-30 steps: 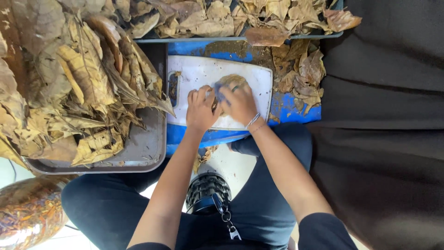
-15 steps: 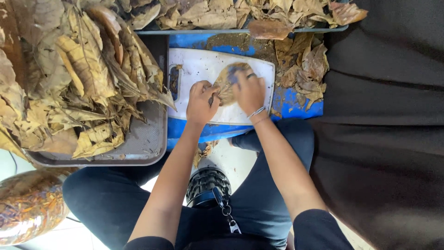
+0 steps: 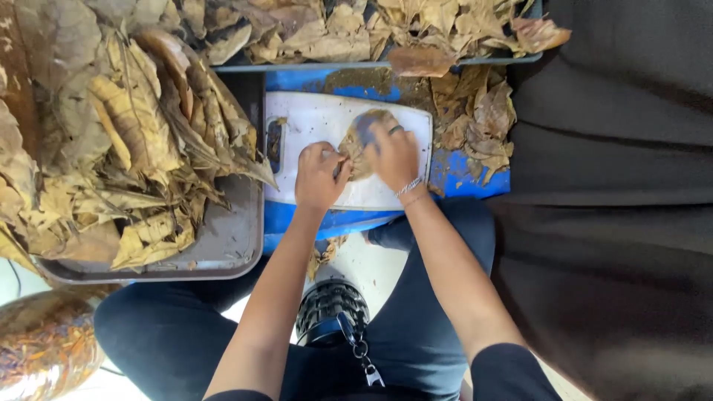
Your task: Picking up, smoothing, and sorting dried tobacco leaves on a flat surface
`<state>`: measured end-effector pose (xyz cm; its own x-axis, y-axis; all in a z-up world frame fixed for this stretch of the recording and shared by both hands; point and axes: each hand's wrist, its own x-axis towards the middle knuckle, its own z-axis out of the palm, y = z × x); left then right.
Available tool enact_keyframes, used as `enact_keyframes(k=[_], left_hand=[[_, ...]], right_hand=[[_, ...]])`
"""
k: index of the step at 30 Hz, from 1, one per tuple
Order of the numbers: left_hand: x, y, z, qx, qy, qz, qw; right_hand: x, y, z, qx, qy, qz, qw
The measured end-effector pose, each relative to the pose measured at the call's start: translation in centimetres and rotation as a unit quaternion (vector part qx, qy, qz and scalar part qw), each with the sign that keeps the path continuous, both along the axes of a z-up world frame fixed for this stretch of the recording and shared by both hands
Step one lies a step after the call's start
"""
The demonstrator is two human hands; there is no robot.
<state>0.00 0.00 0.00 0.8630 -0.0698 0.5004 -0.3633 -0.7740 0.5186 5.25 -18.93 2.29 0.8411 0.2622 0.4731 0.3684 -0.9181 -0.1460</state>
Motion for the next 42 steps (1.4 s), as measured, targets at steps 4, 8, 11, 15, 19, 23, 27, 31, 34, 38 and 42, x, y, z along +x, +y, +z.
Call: enact_keyframes(k=[4, 8, 11, 15, 19, 23, 27, 31, 34, 38, 42], left_hand=[[-0.2, 0.1, 0.5, 0.018, 0.025, 0.003, 1.0], [-0.5, 0.5, 0.7, 0.012, 0.028, 0.005, 1.0], [-0.1, 0.4, 0.1, 0.027, 0.008, -0.007, 1.0], [-0.4, 0.3, 1.4, 0.032, 0.029, -0.01, 0.999], [-0.2, -0.5, 0.6, 0.006, 0.096, 0.047, 0.994], [-1.6, -1.1, 4.4, -0.061, 0.208, 0.068, 0.974], [-3.7, 0.2, 10.8, -0.293, 0.26, 0.025, 0.92], [-6.3, 4.0, 21.4, -0.37, 0.163, 0.046, 0.913], [-8.9, 9.7, 25.3, -0.344, 0.036, 0.098, 0.933], [-9.8, 17.5, 27.4, -0.314, -0.053, 0.124, 0.94], [-9.4, 21.8, 27.1, -0.511, -0.02, 0.168, 0.843]], right_hand=[[-1.3, 1.2, 0.5, -0.029, 0.037, 0.014, 0.999], [1.2, -2.3, 0.3, -0.102, 0.003, -0.137, 0.985], [2.5, -5.1, -0.4, -0.008, -0.009, -0.221, 0.975], [1.6, -4.8, -0.3, 0.149, -0.039, -0.251, 0.956], [-0.1, -3.4, 2.6, 0.229, -0.082, -0.229, 0.943], [-0.1, -3.5, 3.2, 0.338, 0.012, -0.234, 0.911], [-0.3, -2.2, 3.2, 0.363, 0.084, -0.238, 0.897], [-1.3, -1.0, 2.6, 0.33, 0.095, -0.189, 0.92], [-0.8, -0.7, 2.7, 0.331, 0.074, -0.141, 0.93], [-1.6, -0.5, 4.5, 0.298, 0.061, -0.019, 0.953], [-0.9, -0.6, 2.5, 0.279, 0.07, -0.076, 0.955]])
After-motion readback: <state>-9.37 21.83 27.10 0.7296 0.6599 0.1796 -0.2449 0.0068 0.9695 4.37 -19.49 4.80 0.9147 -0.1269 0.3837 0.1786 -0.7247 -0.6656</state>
